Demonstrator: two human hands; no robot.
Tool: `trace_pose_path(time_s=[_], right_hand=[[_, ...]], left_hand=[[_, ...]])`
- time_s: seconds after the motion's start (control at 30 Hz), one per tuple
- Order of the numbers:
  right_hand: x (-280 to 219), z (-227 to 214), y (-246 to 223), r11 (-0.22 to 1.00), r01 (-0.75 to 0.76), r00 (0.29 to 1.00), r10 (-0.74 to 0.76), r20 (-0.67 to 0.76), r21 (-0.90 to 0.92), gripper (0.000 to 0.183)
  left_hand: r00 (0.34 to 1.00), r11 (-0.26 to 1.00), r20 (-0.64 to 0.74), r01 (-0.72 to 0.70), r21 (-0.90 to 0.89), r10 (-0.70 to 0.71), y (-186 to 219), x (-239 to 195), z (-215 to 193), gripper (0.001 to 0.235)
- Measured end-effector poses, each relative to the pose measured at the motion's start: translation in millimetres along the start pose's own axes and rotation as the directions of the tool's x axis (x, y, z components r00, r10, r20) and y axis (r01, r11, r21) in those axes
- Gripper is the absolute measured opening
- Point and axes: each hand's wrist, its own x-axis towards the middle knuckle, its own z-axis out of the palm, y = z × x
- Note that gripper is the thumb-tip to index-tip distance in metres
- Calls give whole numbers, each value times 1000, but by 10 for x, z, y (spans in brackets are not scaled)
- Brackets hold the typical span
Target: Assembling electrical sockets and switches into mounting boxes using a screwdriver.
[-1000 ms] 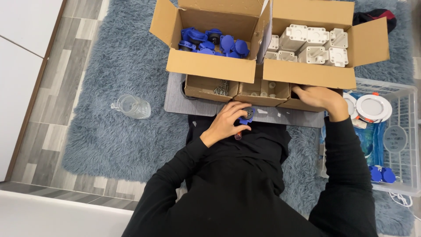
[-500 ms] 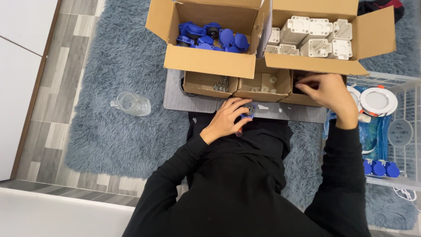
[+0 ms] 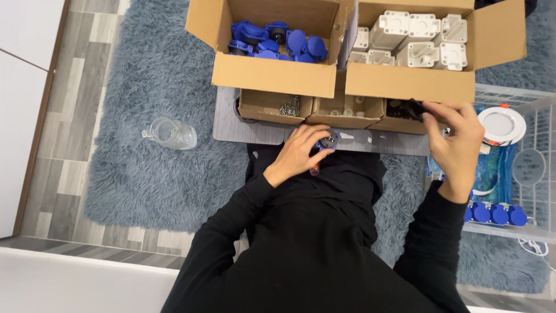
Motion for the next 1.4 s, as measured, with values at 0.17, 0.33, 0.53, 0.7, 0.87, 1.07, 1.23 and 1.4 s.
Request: trace_pose_path(time_s=[0.17, 0.33, 0.53, 0.7, 0.87, 1.07, 1.23, 1.4], right_hand=[[-214, 44, 23, 983, -51, 993, 69, -98, 174, 15], [-369, 160, -25, 954, -44, 988, 86, -128, 297, 19], [-507, 319, -48, 886, -105, 981, 166, -96, 452, 19], [-539, 449, -92, 835, -149, 976, 211, -59, 530, 18], [-583, 603, 64, 823, -6, 984, 106, -142, 568, 13], [-544, 620, 9, 812, 4, 987, 91, -133, 584, 13], [-594, 616, 37, 812, -13, 988, 101, -118, 584, 13], [-619, 660, 89, 803, -9, 988, 99, -118, 596, 14]], left_hand=[[998, 1000, -68, 7, -9, -7, 10, 1, 38, 46], [997, 1000, -77, 1, -27, -3, 186, 75, -151, 58], [862, 923, -331, -367, 118, 385, 1128, 379, -1482, 45], [863, 913, -305, -402, 68, 402, 1153, 426, -1596, 42], [862, 899, -285, -437, 2, 419, 1129, 490, -1666, 40], [852, 886, -294, -463, -32, 434, 1033, 566, -1692, 37], [861, 886, -290, -457, -76, 418, 215, 293, -1419, 35], [857, 880, -299, -464, -96, 420, 606, 515, -1672, 33]])
